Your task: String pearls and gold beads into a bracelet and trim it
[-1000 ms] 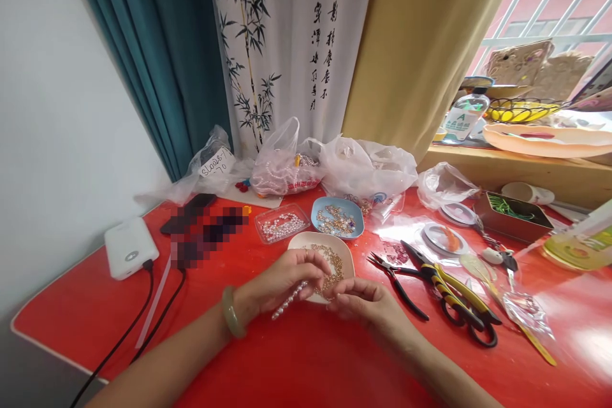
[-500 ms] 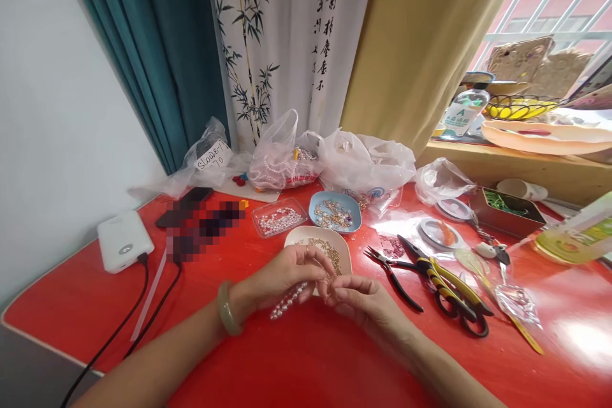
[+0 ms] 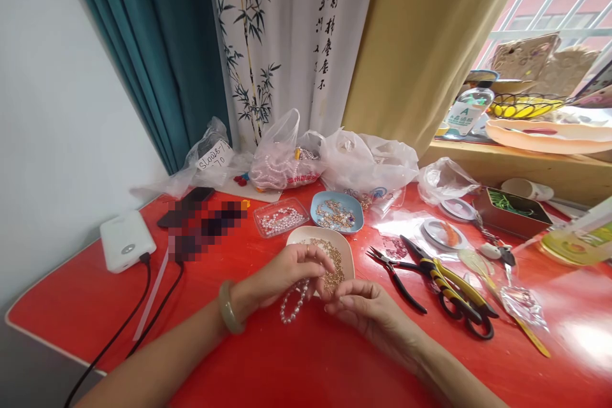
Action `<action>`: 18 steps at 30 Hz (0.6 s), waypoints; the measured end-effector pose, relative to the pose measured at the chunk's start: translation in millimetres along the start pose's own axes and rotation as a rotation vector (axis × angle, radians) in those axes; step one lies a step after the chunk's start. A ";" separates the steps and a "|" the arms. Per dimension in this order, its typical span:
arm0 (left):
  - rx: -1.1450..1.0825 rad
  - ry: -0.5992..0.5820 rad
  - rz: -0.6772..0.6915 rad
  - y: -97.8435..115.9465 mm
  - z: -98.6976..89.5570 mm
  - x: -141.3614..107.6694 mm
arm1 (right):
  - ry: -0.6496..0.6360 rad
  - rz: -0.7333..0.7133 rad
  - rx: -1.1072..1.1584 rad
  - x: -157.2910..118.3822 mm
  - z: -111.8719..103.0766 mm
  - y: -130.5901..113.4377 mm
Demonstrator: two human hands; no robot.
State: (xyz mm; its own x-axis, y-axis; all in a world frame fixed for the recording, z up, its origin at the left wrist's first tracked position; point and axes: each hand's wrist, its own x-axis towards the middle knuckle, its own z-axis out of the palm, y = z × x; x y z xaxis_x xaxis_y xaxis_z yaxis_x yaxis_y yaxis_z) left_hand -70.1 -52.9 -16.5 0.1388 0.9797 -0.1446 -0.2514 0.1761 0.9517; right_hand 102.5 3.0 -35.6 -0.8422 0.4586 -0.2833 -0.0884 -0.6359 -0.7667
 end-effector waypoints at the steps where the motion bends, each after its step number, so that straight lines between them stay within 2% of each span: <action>1: 0.018 0.007 0.005 0.1 -0.5 0.0 | 0.001 0.002 0.000 -0.1 -0.3 -0.3; 9: 0.202 0.005 0.031 3.3 -3.8 0.8 | 0.006 -0.003 0.031 0.2 -2.2 -2.5; 13: 0.323 -0.010 -0.009 1.5 -7.4 1.7 | -0.001 -0.017 0.019 -0.4 -2.5 -2.8; 18: 0.428 0.031 -0.012 4.6 -8.4 1.2 | 0.045 -0.026 0.023 -1.5 -2.8 -5.1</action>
State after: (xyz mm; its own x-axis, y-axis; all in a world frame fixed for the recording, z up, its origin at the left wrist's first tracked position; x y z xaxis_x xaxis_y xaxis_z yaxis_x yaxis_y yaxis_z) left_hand -79.2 -50.1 -14.6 0.1087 0.9814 -0.1584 0.1714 0.1384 0.9754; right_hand 105.7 7.3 -32.9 -0.8150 0.5022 -0.2892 -0.1226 -0.6372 -0.7609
